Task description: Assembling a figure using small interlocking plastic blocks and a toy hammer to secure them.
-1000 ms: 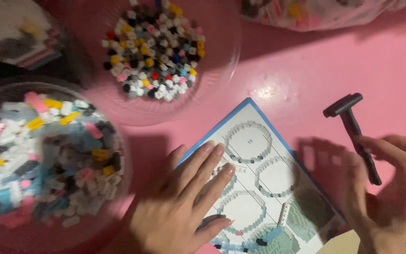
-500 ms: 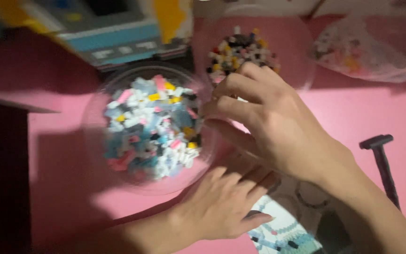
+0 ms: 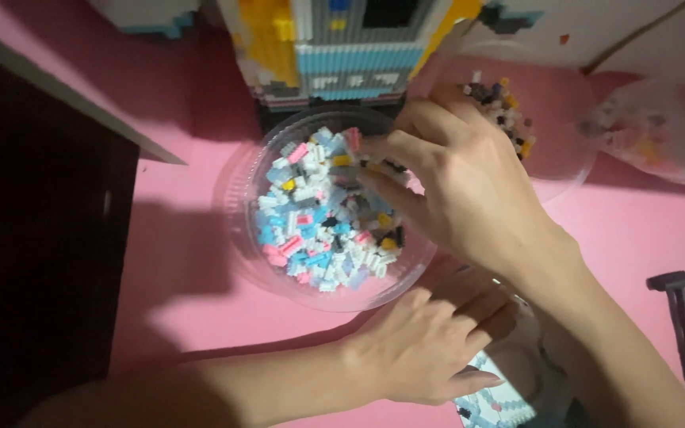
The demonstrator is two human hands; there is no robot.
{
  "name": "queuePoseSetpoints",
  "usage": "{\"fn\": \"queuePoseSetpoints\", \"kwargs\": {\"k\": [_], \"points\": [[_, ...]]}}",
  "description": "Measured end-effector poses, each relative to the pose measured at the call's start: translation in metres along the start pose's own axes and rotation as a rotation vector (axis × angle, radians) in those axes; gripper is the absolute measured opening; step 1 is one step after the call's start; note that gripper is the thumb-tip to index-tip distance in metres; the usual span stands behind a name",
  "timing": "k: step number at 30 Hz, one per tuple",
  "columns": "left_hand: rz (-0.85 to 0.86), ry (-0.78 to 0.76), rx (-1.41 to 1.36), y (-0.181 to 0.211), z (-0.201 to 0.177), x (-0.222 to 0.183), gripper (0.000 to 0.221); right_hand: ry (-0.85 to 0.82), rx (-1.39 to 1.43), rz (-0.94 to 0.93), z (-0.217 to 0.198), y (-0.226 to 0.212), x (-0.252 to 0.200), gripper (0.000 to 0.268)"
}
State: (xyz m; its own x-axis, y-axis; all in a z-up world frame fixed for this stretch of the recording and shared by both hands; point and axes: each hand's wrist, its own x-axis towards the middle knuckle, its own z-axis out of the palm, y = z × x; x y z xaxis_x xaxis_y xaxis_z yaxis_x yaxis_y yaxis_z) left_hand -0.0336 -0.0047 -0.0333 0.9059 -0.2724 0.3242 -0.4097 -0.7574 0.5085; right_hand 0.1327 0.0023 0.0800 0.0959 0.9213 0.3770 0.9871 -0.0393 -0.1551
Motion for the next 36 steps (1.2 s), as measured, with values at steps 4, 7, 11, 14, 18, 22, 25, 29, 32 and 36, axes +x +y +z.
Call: {"fn": "queuePoseSetpoints", "kwargs": {"k": [4,7,11,14,18,22,25,29,32,36], "points": [[-0.014,-0.045,-0.009,0.001,0.006,-0.002,0.051,0.008,0.119,-0.078,0.003,-0.011,0.009,0.017],[0.01,0.03,-0.049,-0.002,0.0,-0.002,0.051,-0.004,0.139,-0.098,0.011,-0.019,0.011,0.018],[0.03,0.103,-0.09,-0.001,-0.004,-0.002,0.05,0.023,0.161,-0.102,0.021,-0.031,0.012,0.019],[0.025,0.046,-0.104,-0.002,0.007,-0.004,0.056,0.036,0.16,-0.101,0.027,-0.031,0.013,0.018],[0.045,0.011,-0.06,-0.001,0.014,-0.007,0.054,0.023,0.161,-0.096,0.028,-0.032,0.016,0.014],[0.057,0.047,-0.052,0.0,0.015,-0.008,0.054,-0.033,0.21,-0.078,0.027,-0.033,0.017,0.012],[0.049,0.072,-0.016,0.002,0.014,-0.008,0.05,-0.055,0.264,-0.089,0.024,-0.031,0.019,0.011],[0.075,0.188,0.008,0.002,0.021,-0.01,0.048,-0.133,0.335,-0.097,0.006,-0.027,0.02,0.01],[0.098,0.23,0.031,0.001,-0.009,-0.003,0.067,-0.372,0.248,-0.011,-0.012,-0.019,0.013,0.026],[0.095,0.224,0.04,0.001,-0.003,-0.005,0.069,-0.425,0.273,0.081,-0.011,-0.023,0.016,0.036]]}}
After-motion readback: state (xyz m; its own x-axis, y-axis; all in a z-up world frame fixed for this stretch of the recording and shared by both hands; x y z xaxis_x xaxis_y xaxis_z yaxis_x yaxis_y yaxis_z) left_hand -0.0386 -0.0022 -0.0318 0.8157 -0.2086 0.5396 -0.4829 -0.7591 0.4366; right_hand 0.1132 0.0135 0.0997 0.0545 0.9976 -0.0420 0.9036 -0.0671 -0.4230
